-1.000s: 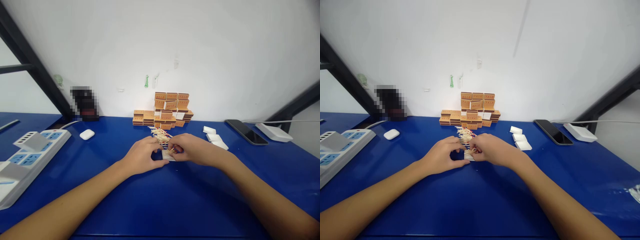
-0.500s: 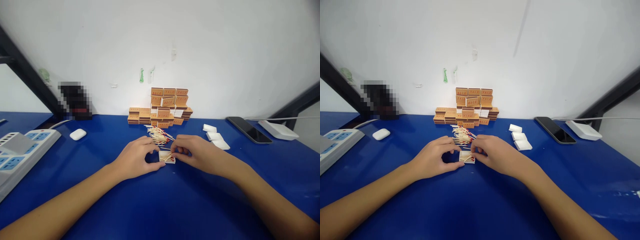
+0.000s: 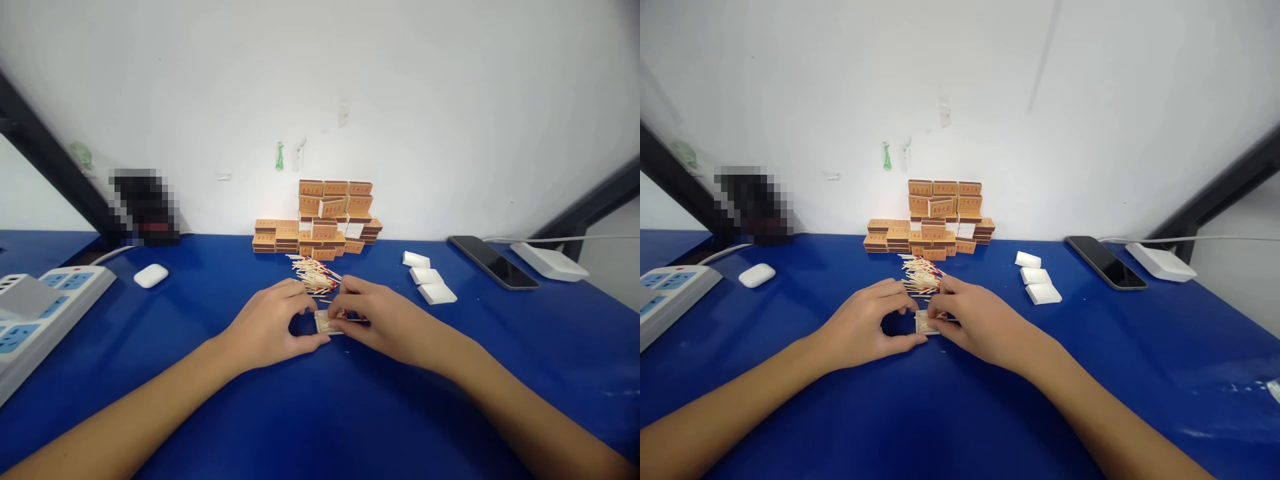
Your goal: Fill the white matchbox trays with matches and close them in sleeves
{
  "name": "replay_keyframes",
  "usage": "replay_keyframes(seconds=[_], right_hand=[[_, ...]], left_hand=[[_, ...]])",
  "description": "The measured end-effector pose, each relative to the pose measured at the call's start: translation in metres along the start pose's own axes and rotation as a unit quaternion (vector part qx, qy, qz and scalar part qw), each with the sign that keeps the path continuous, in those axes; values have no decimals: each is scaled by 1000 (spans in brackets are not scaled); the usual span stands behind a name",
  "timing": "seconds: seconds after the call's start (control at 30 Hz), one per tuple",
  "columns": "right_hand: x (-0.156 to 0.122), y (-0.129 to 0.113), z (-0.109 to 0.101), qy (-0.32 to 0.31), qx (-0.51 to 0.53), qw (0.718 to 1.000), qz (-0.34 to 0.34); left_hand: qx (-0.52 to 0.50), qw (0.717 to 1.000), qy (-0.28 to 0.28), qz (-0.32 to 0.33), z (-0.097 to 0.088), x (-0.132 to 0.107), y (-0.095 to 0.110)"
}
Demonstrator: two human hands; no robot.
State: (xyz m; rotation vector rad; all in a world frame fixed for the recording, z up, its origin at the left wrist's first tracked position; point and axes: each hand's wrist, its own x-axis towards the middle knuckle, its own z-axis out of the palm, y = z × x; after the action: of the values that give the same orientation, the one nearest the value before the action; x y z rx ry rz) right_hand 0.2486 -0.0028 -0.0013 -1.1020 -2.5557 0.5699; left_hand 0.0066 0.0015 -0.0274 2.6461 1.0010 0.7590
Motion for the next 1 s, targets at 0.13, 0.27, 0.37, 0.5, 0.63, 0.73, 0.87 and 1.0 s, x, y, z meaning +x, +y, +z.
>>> replay_keyframes(seconds=[0.13, 0.27, 0.37, 0.5, 0.63, 0.73, 0.87, 1.0], right_hand=[[0, 0, 1, 12, 20, 1000, 6], [1, -3, 4, 18, 56, 998, 4], [2, -4, 7, 31, 76, 997, 7], [2, 0, 5, 37, 61, 997, 14], [-1, 0, -5, 32, 8, 999, 20], [-3, -1, -10, 25, -13, 999, 27], [-1, 1, -7, 16, -8, 1000, 21], [0, 2, 0, -1, 6, 1000, 15]], left_hand=[[7, 1000, 2, 3, 0, 1, -1], [6, 1000, 8, 10, 0, 2, -2], [9, 1000, 5, 5, 0, 1, -2], [6, 1000, 5, 4, 0, 1, -3], [11, 1000, 2, -2, -1, 1, -3], [10, 1000, -2, -1, -2, 2, -2], [9, 1000, -7, 1, -2, 1, -2], [6, 1000, -11, 0, -2, 0, -2]])
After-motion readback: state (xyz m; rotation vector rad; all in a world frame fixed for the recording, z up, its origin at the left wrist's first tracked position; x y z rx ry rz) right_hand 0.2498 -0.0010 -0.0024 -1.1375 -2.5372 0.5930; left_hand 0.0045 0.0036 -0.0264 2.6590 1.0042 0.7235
